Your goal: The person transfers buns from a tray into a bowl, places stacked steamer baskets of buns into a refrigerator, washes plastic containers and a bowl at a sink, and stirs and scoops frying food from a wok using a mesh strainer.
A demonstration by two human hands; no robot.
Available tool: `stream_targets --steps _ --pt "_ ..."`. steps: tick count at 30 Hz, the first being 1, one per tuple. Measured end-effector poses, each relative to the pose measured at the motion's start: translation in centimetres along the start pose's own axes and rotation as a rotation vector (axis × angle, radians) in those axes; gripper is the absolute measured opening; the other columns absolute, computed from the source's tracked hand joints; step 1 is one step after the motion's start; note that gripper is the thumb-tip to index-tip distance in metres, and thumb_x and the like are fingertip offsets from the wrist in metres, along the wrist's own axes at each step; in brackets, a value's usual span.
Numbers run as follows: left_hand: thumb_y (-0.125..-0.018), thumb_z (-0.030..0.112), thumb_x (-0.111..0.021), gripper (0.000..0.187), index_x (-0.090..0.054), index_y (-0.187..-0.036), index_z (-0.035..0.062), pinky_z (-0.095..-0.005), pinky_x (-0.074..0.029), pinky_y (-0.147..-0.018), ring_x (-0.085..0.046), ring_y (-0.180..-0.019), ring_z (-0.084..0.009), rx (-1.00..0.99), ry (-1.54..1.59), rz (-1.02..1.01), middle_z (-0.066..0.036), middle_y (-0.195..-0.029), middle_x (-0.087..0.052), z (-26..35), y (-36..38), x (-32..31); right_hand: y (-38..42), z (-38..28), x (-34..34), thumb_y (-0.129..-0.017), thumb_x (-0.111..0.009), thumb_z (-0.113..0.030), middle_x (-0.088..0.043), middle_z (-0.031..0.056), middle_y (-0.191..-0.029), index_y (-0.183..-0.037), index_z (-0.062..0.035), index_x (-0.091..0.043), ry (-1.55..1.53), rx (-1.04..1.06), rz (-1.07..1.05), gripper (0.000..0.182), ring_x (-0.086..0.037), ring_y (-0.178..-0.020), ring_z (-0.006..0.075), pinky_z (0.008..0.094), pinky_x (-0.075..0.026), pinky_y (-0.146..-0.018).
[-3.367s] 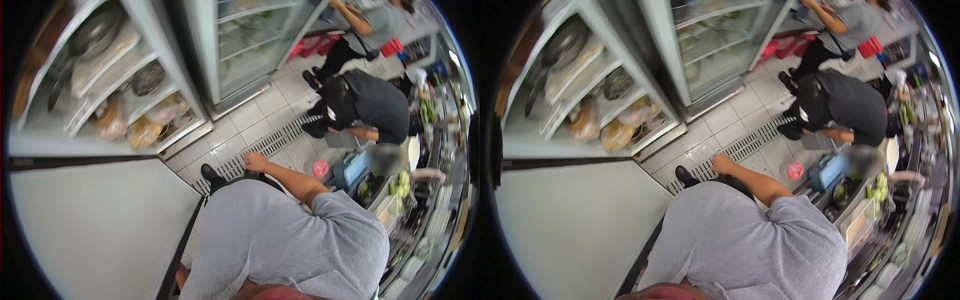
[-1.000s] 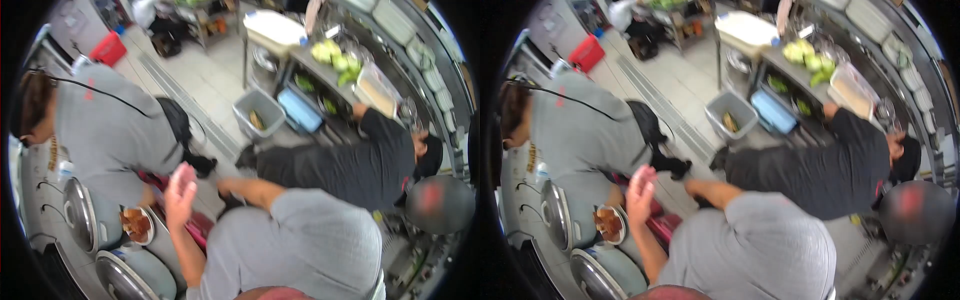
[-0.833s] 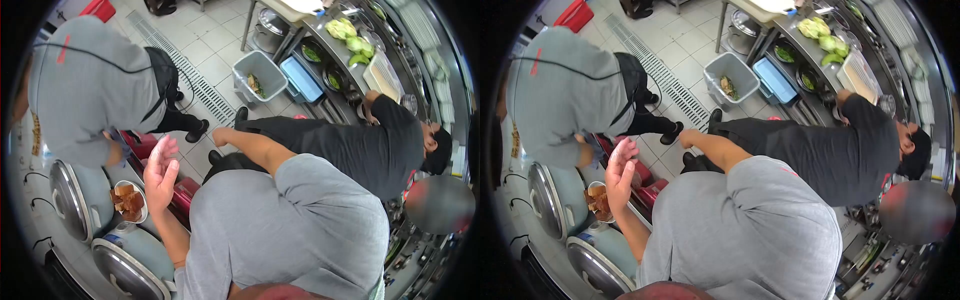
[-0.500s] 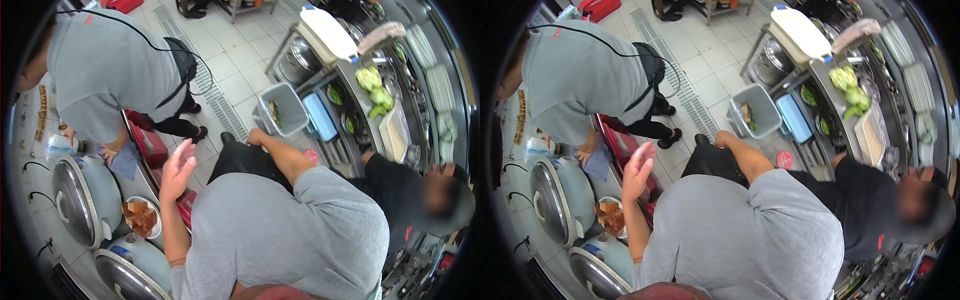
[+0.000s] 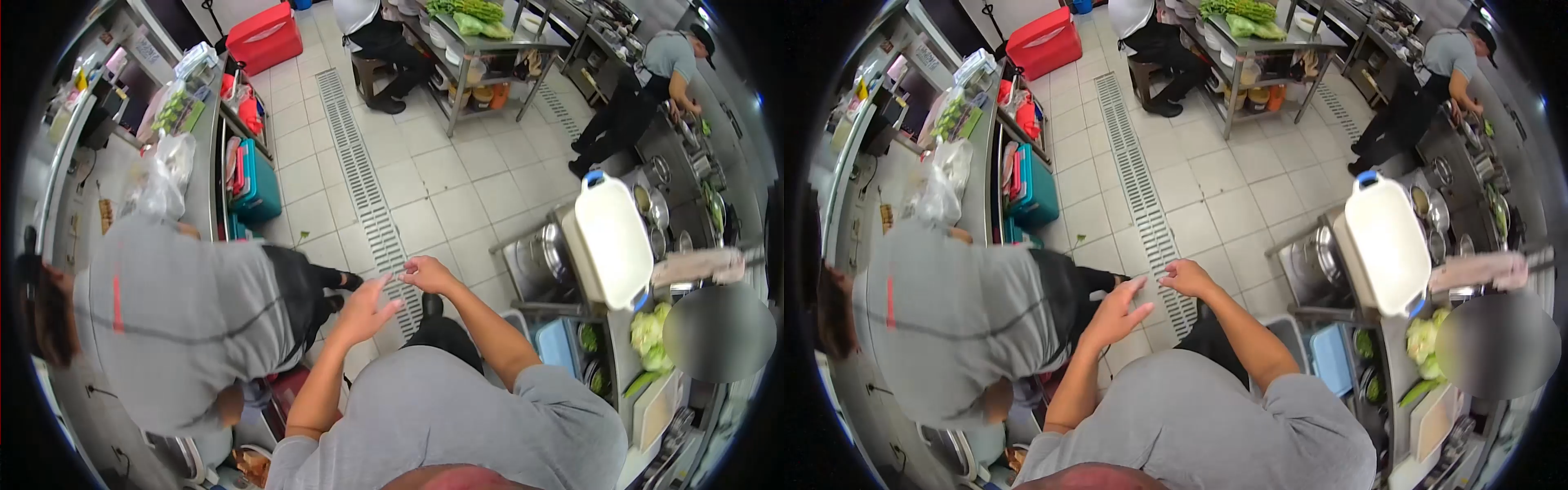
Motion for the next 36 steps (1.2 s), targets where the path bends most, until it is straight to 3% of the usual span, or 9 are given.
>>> stream_targets --steps 4,7,13,16,24,28,33,34,36 --pt "-0.091 0.023 -0.070 0.058 -0.050 -0.137 -0.0045 -0.0384 -0.047 -0.101 -0.061 -0.118 -0.0329 0.090 -0.031 0.196 -0.024 -0.127 -0.061 -3.1 -8.5 7.6 -9.5 -7.5 10.6 -0.083 -0.077 -0.037 -0.072 0.0163 -0.109 -0.123 -0.0002 -0.065 0.019 0.131 -0.041 0.056 -0.070 -0.098 0.0273 0.0366 -0.055 -0.085" --pt "-0.089 0.022 -0.071 0.059 -0.049 -0.138 -0.0037 -0.0391 -0.049 -0.100 -0.063 -0.116 -0.0340 0.255 0.022 0.303 -0.024 -0.126 -0.063 -6.7 -12.7 12.4 -17.7 -13.9 12.4 -0.082 -0.075 -0.039 -0.071 0.0185 -0.111 -0.127 -0.0010 -0.062 0.047 0.380 -0.137 0.060 -0.068 -0.102 0.0347 0.0419 -0.054 -0.089" --pt "-0.091 0.019 -0.069 0.058 -0.048 -0.140 -0.0040 -0.0360 -0.051 -0.095 -0.064 -0.114 -0.0289 0.476 0.355 0.458 -0.023 -0.124 -0.064 -20.2 -21.7 18.2 -35.4 -22.9 12.8 -0.087 -0.071 -0.037 -0.068 0.0198 -0.119 -0.128 -0.0020 -0.060 0.302 0.465 -0.446 0.056 -0.067 -0.105 0.0346 0.0430 -0.054 -0.090" --pt "-0.093 0.017 -0.067 0.059 -0.045 -0.144 -0.0031 -0.0353 -0.052 -0.094 -0.063 -0.112 -0.0250 0.519 0.495 0.500 -0.021 -0.125 -0.063 -25.9 -28.9 23.2 -46.2 -23.6 16.3 -0.087 -0.073 -0.036 -0.067 0.0189 -0.121 -0.130 -0.0029 -0.059 0.320 0.476 -0.424 0.056 -0.067 -0.107 0.0337 0.0419 -0.055 -0.089" --pt "-0.094 0.018 -0.067 0.059 -0.044 -0.145 -0.0021 -0.0364 -0.052 -0.096 -0.063 -0.113 -0.0259 0.329 0.444 0.509 -0.021 -0.126 -0.063 -30.8 -57.1 49.6 -69.3 -24.9 36.8 -0.085 -0.077 -0.032 -0.069 0.0159 -0.114 -0.132 -0.0001 -0.059 0.171 0.025 -0.181 0.060 -0.070 -0.095 0.0244 0.0358 -0.056 -0.084" --pt "-0.095 0.024 -0.067 0.056 -0.049 -0.140 -0.0030 -0.0352 -0.052 -0.094 -0.065 -0.110 -0.0245 0.343 0.445 0.401 -0.020 -0.121 -0.066 -38.7 -72.3 57.8 -83.0 -23.3 41.9 -0.086 -0.077 -0.029 -0.070 0.0160 -0.113 -0.131 0.0022 -0.059 -0.022 -0.115 -0.186 0.058 -0.069 -0.096 0.0222 0.0345 -0.055 -0.084" --pt "-0.090 0.050 -0.067 0.067 -0.057 -0.133 -0.0013 -0.0416 -0.051 -0.095 -0.064 -0.112 -0.0374 0.694 0.047 0.095 -0.025 -0.126 -0.063 -62.9 -82.7 57.5 -105.9 -27.3 45.9 -0.088 -0.076 -0.022 -0.070 0.0141 -0.109 -0.130 0.0015 -0.060 -0.060 -0.072 -0.295 0.051 -0.067 -0.097 0.0198 0.0326 -0.054 -0.086" --pt "-0.089 0.054 -0.066 0.069 -0.058 -0.132 0.0007 -0.0425 -0.054 -0.087 -0.066 -0.107 -0.0323 0.892 0.064 -0.068 -0.021 -0.123 -0.066 -69.0 -81.5 55.7 -110.3 -30.2 46.6 -0.087 -0.076 -0.026 -0.071 0.0152 -0.110 -0.129 0.0021 -0.061 -0.040 0.010 -0.332 0.053 -0.068 -0.098 0.0217 0.0338 -0.054 -0.087" --pt "-0.092 0.054 -0.063 0.068 -0.055 -0.135 0.0025 -0.0422 -0.056 -0.079 -0.067 -0.103 -0.0251 1.208 0.665 0.027 -0.016 -0.119 -0.067 -67.5 -81.4 58.0 -119.5 -38.2 48.4 -0.085 -0.076 -0.034 -0.071 0.0174 -0.110 -0.126 0.0033 -0.063 0.002 0.157 -0.392 0.057 -0.069 -0.101 0.0257 0.0361 -0.054 -0.089"
Point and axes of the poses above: each hand's wrist, its own y-axis away from the middle knuckle, its own x-axis out of the back of the hand, z = x × y, the point moved 5 cm from there along -y, towards the middle knuckle
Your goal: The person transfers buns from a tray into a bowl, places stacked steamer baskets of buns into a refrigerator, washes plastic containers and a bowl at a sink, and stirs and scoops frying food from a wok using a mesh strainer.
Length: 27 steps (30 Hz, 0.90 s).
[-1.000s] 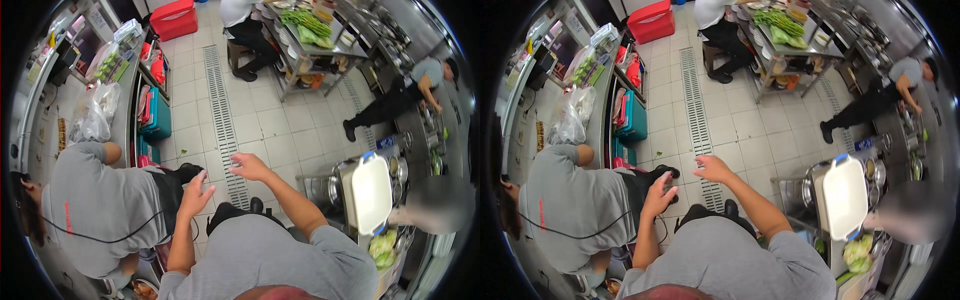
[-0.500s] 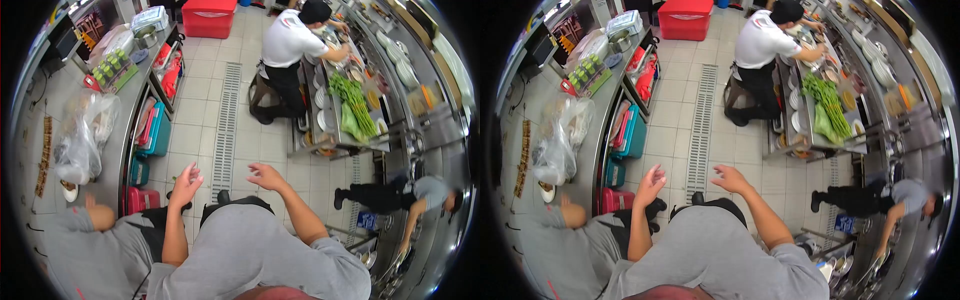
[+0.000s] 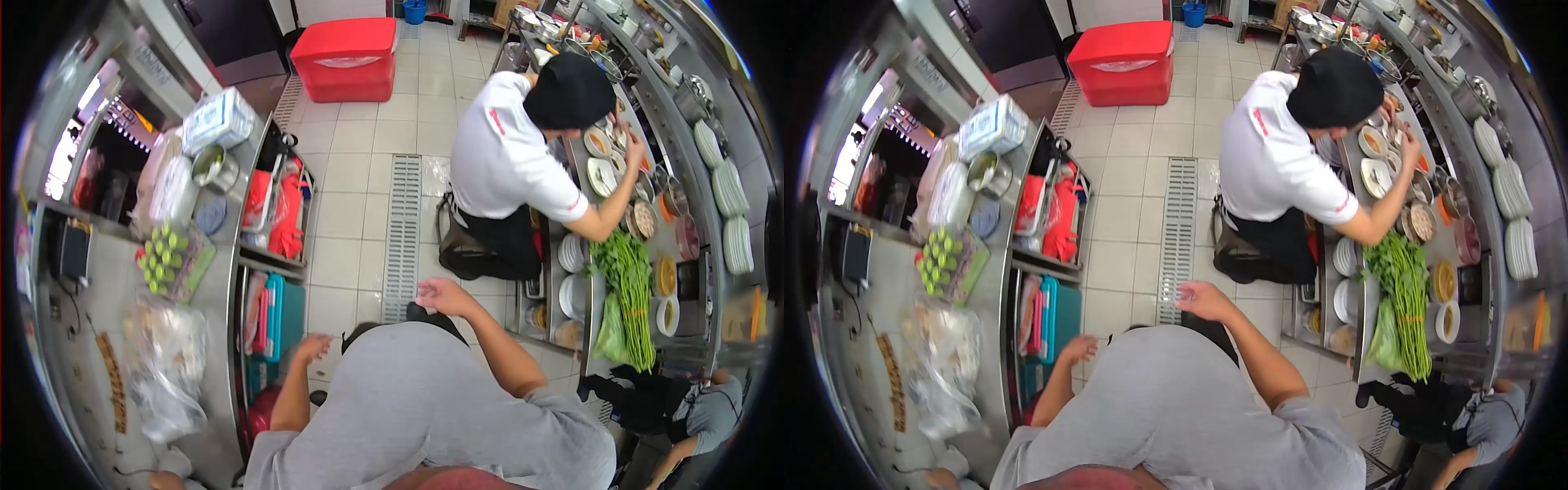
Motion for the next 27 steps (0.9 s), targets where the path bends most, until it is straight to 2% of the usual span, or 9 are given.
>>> stream_targets --steps 2,4,7,11,14,17,22,27 --pt "-0.095 0.054 -0.059 0.068 -0.049 -0.140 0.0041 -0.0405 -0.056 -0.073 -0.066 -0.101 -0.0194 0.240 0.165 -0.068 -0.013 -0.116 -0.067 1.7 0.1 1.3 -9.7 -6.2 4.9 -0.085 -0.075 -0.037 -0.071 0.0179 -0.110 -0.123 0.0029 -0.063 0.130 0.163 -0.021 0.056 -0.069 -0.101 0.0281 0.0367 -0.054 -0.088" --pt "-0.094 0.053 -0.059 0.067 -0.050 -0.139 0.0040 -0.0405 -0.055 -0.073 -0.066 -0.101 -0.0198 0.338 0.244 -0.100 -0.013 -0.116 -0.067 5.5 -0.7 2.7 -19.1 -10.9 8.6 -0.084 -0.074 -0.039 -0.071 0.0182 -0.109 -0.121 0.0021 -0.064 0.179 0.232 -0.037 0.056 -0.069 -0.099 0.0312 0.0384 -0.054 -0.087" --pt "-0.094 0.052 -0.060 0.066 -0.051 -0.138 0.0040 -0.0404 -0.055 -0.074 -0.067 -0.101 -0.0204 0.221 0.182 -0.086 -0.014 -0.116 -0.067 15.7 -6.0 7.1 -33.3 -17.9 14.6 -0.082 -0.075 -0.041 -0.071 0.0174 -0.109 -0.121 0.0014 -0.065 0.135 0.276 -0.092 0.058 -0.069 -0.100 0.0308 0.0386 -0.054 -0.087" --pt "-0.093 0.050 -0.061 0.065 -0.052 -0.137 0.0039 -0.0404 -0.055 -0.075 -0.067 -0.101 -0.0212 0.024 -0.005 -0.075 -0.014 -0.115 -0.067 33.4 -14.0 15.9 -51.8 -21.0 21.5 -0.082 -0.076 -0.039 -0.071 0.0170 -0.110 -0.122 0.0023 -0.064 0.094 0.241 -0.114 0.059 -0.068 -0.101 0.0301 0.0370 -0.054 -0.088" --pt "-0.092 0.049 -0.061 0.063 -0.052 -0.136 0.0038 -0.0403 -0.055 -0.075 -0.067 -0.101 -0.0219 -0.078 -0.109 -0.063 -0.015 -0.115 -0.067 48.3 -18.3 24.4 -62.2 -23.4 29.0 -0.085 -0.076 -0.035 -0.071 0.0176 -0.111 -0.125 0.0057 -0.061 0.111 0.147 -0.111 0.059 -0.069 -0.098 0.0260 0.0350 -0.054 -0.088" --pt "-0.091 0.047 -0.062 0.062 -0.053 -0.135 0.0037 -0.0403 -0.055 -0.076 -0.067 -0.100 -0.0225 -0.172 -0.186 -0.040 -0.015 -0.115 -0.068 64.6 -21.4 32.2 -69.7 -26.4 38.0 -0.084 -0.076 -0.035 -0.071 0.0184 -0.110 -0.124 0.0059 -0.062 -0.010 0.126 -0.031 0.059 -0.069 -0.099 0.0268 0.0353 -0.053 -0.089" --pt "-0.090 0.045 -0.063 0.060 -0.055 -0.134 0.0036 -0.0402 -0.055 -0.076 -0.067 -0.100 -0.0235 -0.264 -0.314 -0.044 -0.016 -0.115 -0.068 88.8 -27.4 39.6 -80.9 -25.4 55.5 -0.085 -0.076 -0.035 -0.071 0.0185 -0.111 -0.123 0.0058 -0.063 -0.077 0.102 0.192 0.057 -0.068 -0.102 0.0271 0.0351 -0.053 -0.090" --pt "-0.089 0.043 -0.064 0.059 -0.056 -0.132 0.0034 -0.0401 -0.055 -0.077 -0.067 -0.100 -0.0245 -0.226 -0.355 -0.040 -0.016 -0.114 -0.068 106.2 -34.6 42.6 -93.8 -18.8 71.7 -0.082 -0.079 -0.036 -0.071 0.0195 -0.112 -0.120 0.0047 -0.065 -0.162 -0.021 0.211 0.057 -0.069 -0.101 0.0280 0.0360 -0.054 -0.090"
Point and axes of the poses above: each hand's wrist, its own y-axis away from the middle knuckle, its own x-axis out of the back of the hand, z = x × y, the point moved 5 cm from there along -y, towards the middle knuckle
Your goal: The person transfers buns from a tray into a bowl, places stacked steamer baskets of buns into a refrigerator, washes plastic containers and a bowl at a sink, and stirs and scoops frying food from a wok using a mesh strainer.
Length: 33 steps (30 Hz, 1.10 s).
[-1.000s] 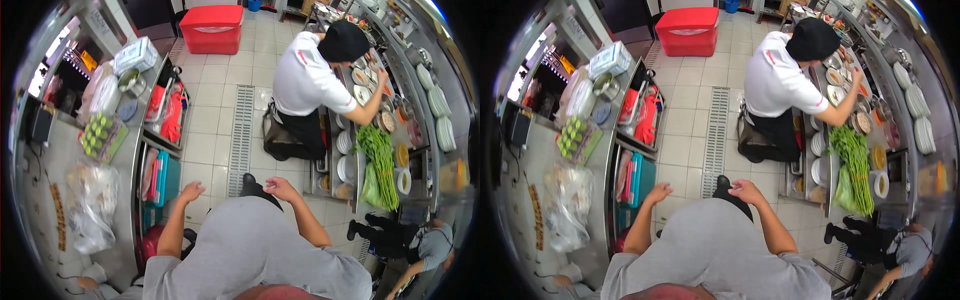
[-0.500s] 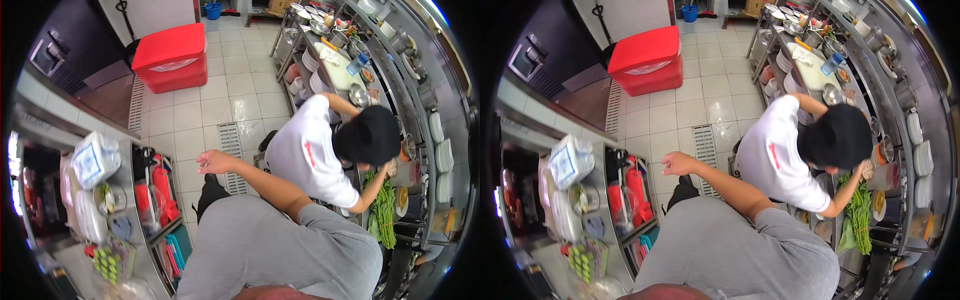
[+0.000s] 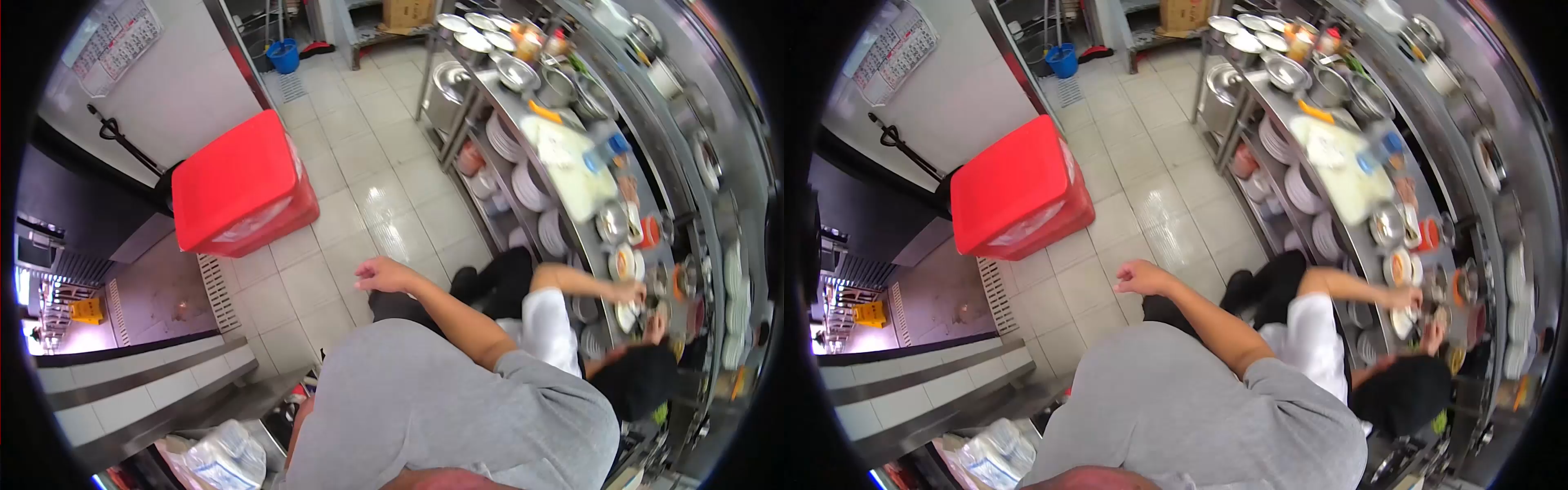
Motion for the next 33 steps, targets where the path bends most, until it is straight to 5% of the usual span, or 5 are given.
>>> stream_targets --steps 7,18,21,29,33 --pt "-0.088 0.039 -0.066 0.056 -0.058 -0.130 0.0032 -0.0400 -0.055 -0.079 -0.068 -0.099 -0.0259 0.055 -0.029 -0.022 -0.017 -0.114 -0.068 19.3 -10.3 11.6 -21.0 -7.1 19.2 -0.080 -0.080 -0.039 -0.072 0.0190 -0.110 -0.117 0.0038 -0.067 0.039 0.004 0.023 0.059 -0.069 -0.100 0.0269 0.0363 -0.054 -0.088" --pt "-0.085 0.034 -0.068 0.052 -0.061 -0.126 0.0029 -0.0398 -0.055 -0.081 -0.068 -0.099 -0.0282 -0.045 -0.284 -0.197 -0.019 -0.113 -0.069 56.8 -40.7 32.6 -53.0 -17.9 46.7 -0.085 -0.076 -0.038 -0.073 0.0118 -0.102 -0.122 0.0024 -0.064 0.007 -0.002 -0.127 0.056 -0.068 -0.094 0.0216 0.0338 -0.053 -0.085" --pt "-0.085 0.033 -0.069 0.051 -0.062 -0.125 0.0029 -0.0398 -0.055 -0.081 -0.068 -0.098 -0.0288 -0.106 -0.373 -0.245 -0.019 -0.113 -0.069 68.6 -47.9 37.5 -57.0 -17.6 58.8 -0.084 -0.077 -0.037 -0.071 0.0128 -0.107 -0.122 0.0023 -0.064 0.039 -0.032 0.096 0.056 -0.067 -0.095 0.0205 0.0329 -0.053 -0.086" --pt "-0.083 0.029 -0.071 0.048 -0.064 -0.123 0.0027 -0.0397 -0.055 -0.083 -0.069 -0.098 -0.0305 -0.264 -0.586 -0.263 -0.020 -0.112 -0.069 105.4 -65.0 42.3 -64.8 -16.5 86.2 -0.083 -0.080 -0.033 -0.069 0.0155 -0.115 -0.126 0.0019 -0.063 -0.502 -0.088 0.401 0.058 -0.065 -0.107 0.0225 0.0341 -0.049 -0.096" --pt "-0.082 0.027 -0.072 0.047 -0.065 -0.122 0.0025 -0.0396 -0.055 -0.083 -0.069 -0.098 -0.0313 -0.294 -0.645 -0.248 -0.021 -0.112 -0.069 121.2 -71.9 41.2 -73.4 -18.4 98.4 -0.085 -0.079 -0.032 -0.068 0.0134 -0.118 -0.127 0.0013 -0.061 -0.320 0.035 0.338 0.056 -0.064 -0.104 0.0207 0.0335 -0.051 -0.091"
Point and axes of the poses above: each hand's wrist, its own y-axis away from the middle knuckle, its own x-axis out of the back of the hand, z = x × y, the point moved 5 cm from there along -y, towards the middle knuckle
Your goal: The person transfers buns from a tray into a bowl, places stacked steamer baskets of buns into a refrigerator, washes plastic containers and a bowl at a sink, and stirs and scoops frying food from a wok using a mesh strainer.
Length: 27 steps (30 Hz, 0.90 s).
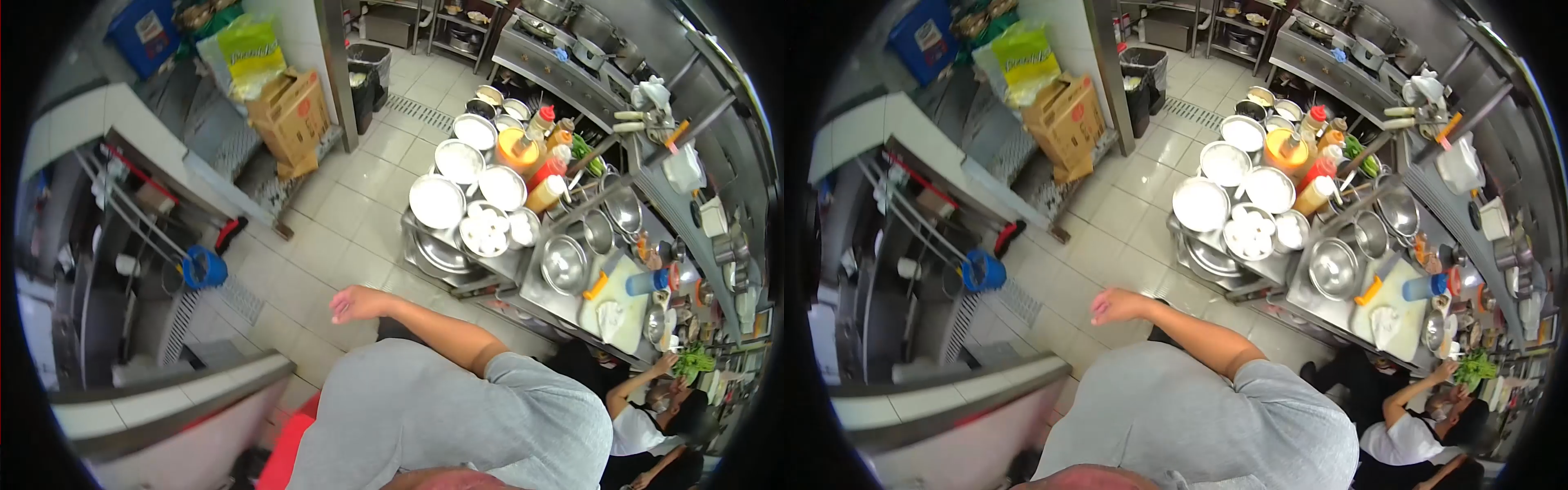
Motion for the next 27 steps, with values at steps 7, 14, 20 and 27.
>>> stream_targets --steps 7,14,20,27 --pt "-0.081 0.024 -0.073 0.045 -0.067 -0.119 0.0024 -0.0395 -0.055 -0.085 -0.069 -0.097 -0.0327 0.072 -0.052 -0.059 -0.022 -0.111 -0.070 13.5 -11.0 14.0 -17.4 -11.4 18.2 -0.084 -0.079 -0.032 -0.071 0.0138 -0.112 -0.124 0.0026 -0.063 0.050 0.130 -0.049 0.056 -0.067 -0.100 0.0209 0.0334 -0.052 -0.088" --pt "-0.079 0.021 -0.075 0.043 -0.069 -0.117 0.0022 -0.0394 -0.055 -0.086 -0.070 -0.097 -0.0341 -0.026 -0.257 -0.185 -0.023 -0.111 -0.070 24.5 -30.2 30.6 -33.4 -12.2 33.5 -0.086 -0.076 -0.032 -0.070 0.0162 -0.114 -0.122 0.0013 -0.065 -0.025 0.072 0.079 0.051 -0.067 -0.102 0.0246 0.0327 -0.053 -0.089" --pt "-0.077 0.027 -0.078 0.046 -0.070 -0.116 0.0038 -0.0417 -0.055 -0.086 -0.070 -0.097 -0.0338 -0.356 -0.500 0.055 -0.020 -0.102 -0.072 40.1 -53.5 49.6 -35.4 -15.6 49.5 -0.088 -0.075 -0.031 -0.069 0.0157 -0.117 -0.126 0.0011 -0.064 -0.140 -0.122 0.432 0.051 -0.065 -0.107 0.0224 0.0329 -0.052 -0.092" --pt "-0.088 0.026 -0.073 0.040 -0.064 -0.114 -0.0016 -0.0337 -0.054 -0.076 -0.068 -0.086 -0.0178 -0.762 -0.305 -0.186 -0.012 -0.091 -0.072 83.4 -64.2 51.2 -32.0 -13.5 68.5 -0.095 -0.068 -0.021 -0.070 0.0116 -0.114 -0.128 0.0004 -0.062 -0.424 -0.121 0.866 0.040 -0.066 -0.101 0.0156 0.0287 -0.052 -0.088"
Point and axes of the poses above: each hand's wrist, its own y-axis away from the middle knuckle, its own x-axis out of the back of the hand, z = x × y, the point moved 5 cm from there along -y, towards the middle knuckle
